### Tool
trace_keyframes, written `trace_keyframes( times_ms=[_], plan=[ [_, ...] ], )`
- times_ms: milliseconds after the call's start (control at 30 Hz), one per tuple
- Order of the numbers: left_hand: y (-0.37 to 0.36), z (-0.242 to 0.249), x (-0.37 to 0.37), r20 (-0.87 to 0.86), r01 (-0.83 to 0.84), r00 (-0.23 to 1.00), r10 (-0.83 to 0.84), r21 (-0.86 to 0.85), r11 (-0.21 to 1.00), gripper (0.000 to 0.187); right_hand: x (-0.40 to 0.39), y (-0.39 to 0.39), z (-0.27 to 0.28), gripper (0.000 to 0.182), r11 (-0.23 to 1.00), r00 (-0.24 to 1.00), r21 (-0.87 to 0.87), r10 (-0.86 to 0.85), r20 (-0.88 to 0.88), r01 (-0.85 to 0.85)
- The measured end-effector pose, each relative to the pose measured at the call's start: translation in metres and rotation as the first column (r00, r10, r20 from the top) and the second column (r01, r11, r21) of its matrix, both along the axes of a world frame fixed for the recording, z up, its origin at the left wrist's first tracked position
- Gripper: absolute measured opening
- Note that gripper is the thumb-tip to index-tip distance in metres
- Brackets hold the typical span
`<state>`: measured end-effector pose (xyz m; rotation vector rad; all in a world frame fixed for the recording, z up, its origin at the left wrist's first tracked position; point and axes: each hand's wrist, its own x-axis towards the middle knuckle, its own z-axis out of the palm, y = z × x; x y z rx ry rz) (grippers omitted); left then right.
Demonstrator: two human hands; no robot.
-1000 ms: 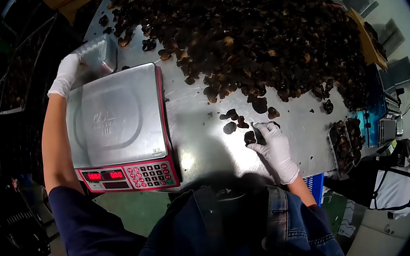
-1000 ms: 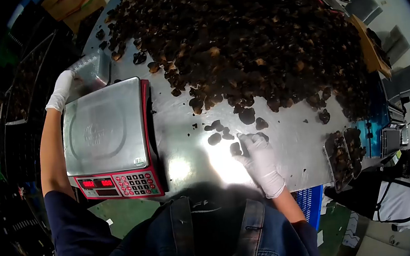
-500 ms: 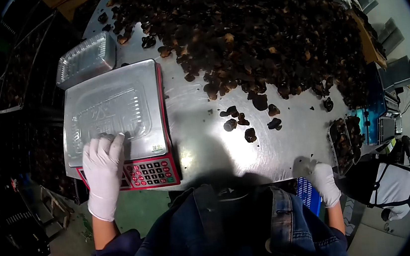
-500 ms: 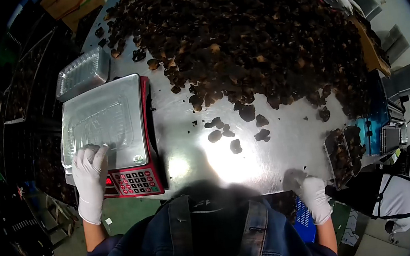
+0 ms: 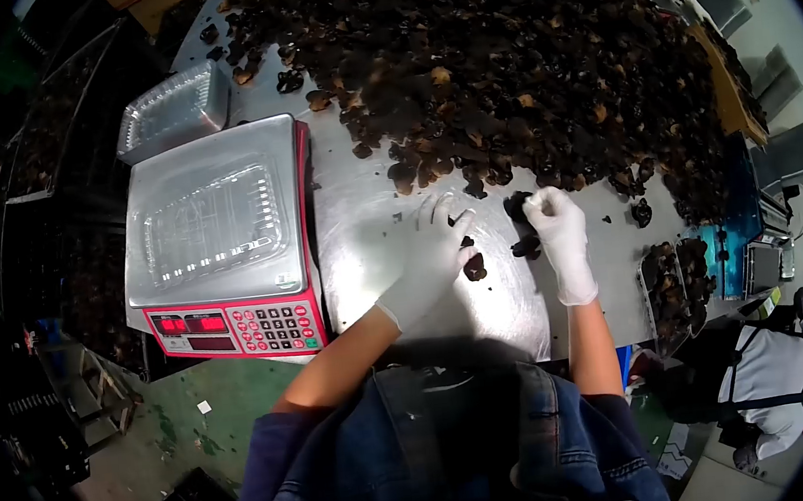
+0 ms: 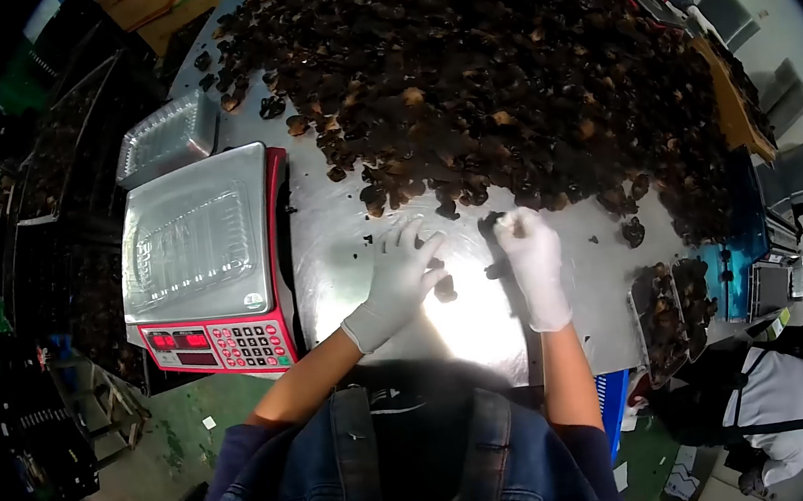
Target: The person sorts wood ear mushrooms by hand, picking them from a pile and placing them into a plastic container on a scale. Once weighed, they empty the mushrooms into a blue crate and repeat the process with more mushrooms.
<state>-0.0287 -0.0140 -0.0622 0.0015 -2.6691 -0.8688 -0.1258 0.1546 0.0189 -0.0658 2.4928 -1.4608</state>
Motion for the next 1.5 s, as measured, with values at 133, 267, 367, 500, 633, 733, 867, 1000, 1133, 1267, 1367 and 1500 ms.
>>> trace_keyframes(
  times_ms=[133,267,367,500,633,733,867,1000,1133,1267,1367,1500],
  plan=[
    [-0.003,-0.014,-0.005,-0.012,-0.014,1.0,0.014,-0.038,0.999,0.027,-0.003,0.055,-0.035,0.026,1.0,0.991,-0.001,-0.031,-0.13,0.031],
    [0.006,-0.002,0.01,0.013,-0.039,0.999,0.04,-0.031,0.999,0.024,0.014,0.058,-0.032,0.098,0.886,0.897,0.407,0.35,-0.271,-0.223],
    [0.025,0.024,0.018,0.051,0.091,0.995,-0.09,-0.024,0.996,0.021,0.012,0.044,-0.032,0.107,0.796,0.846,0.59,0.401,-0.35,-0.133],
    [0.036,0.008,0.018,-0.083,0.115,0.988,-0.129,-0.157,0.981,0.016,-0.015,0.033,-0.038,0.089,0.746,0.79,0.632,0.51,-0.339,-0.21],
    [0.031,-0.008,0.014,0.004,0.168,0.984,-0.178,-0.346,0.923,0.014,-0.012,0.027,-0.05,0.041,0.789,0.773,0.594,0.471,-0.426,-0.154],
    [0.009,0.024,0.017,0.028,0.088,0.996,-0.083,-0.257,0.962,0.015,0.009,0.028,-0.067,0.025,0.827,0.694,0.556,0.453,-0.56,-0.091],
    [-0.077,0.119,0.047,-0.167,-0.311,0.93,0.327,0.117,0.943,0.028,0.04,0.03,-0.061,0.035,0.812,0.654,0.583,0.438,-0.616,0.005],
    [-0.196,0.143,0.084,-0.326,-0.652,0.73,0.6,-0.069,0.755,0.015,0.044,0.026,-0.055,0.032,0.782,0.73,0.622,0.415,-0.543,0.019],
    [-0.256,0.126,0.11,-0.078,-0.679,0.723,0.687,-0.263,0.685,0.017,0.038,0.031,-0.056,0.031,0.874,0.792,0.484,0.33,-0.513,-0.051],
    [-0.254,0.133,0.119,0.097,-0.65,0.728,0.678,-0.214,0.729,0.041,0.056,0.059,-0.034,0.029,0.959,0.925,0.275,0.16,-0.346,-0.063],
    [-0.239,0.136,0.123,-0.134,-0.668,0.734,0.666,-0.322,0.671,0.051,0.084,0.111,-0.008,0.038,0.959,0.967,0.278,0.121,-0.223,-0.056],
    [-0.163,0.163,0.108,-0.341,-0.611,0.772,0.537,-0.165,0.774,0.048,0.115,0.19,0.02,0.064,0.845,0.994,0.535,-0.038,0.106,-0.024]
  ],
)
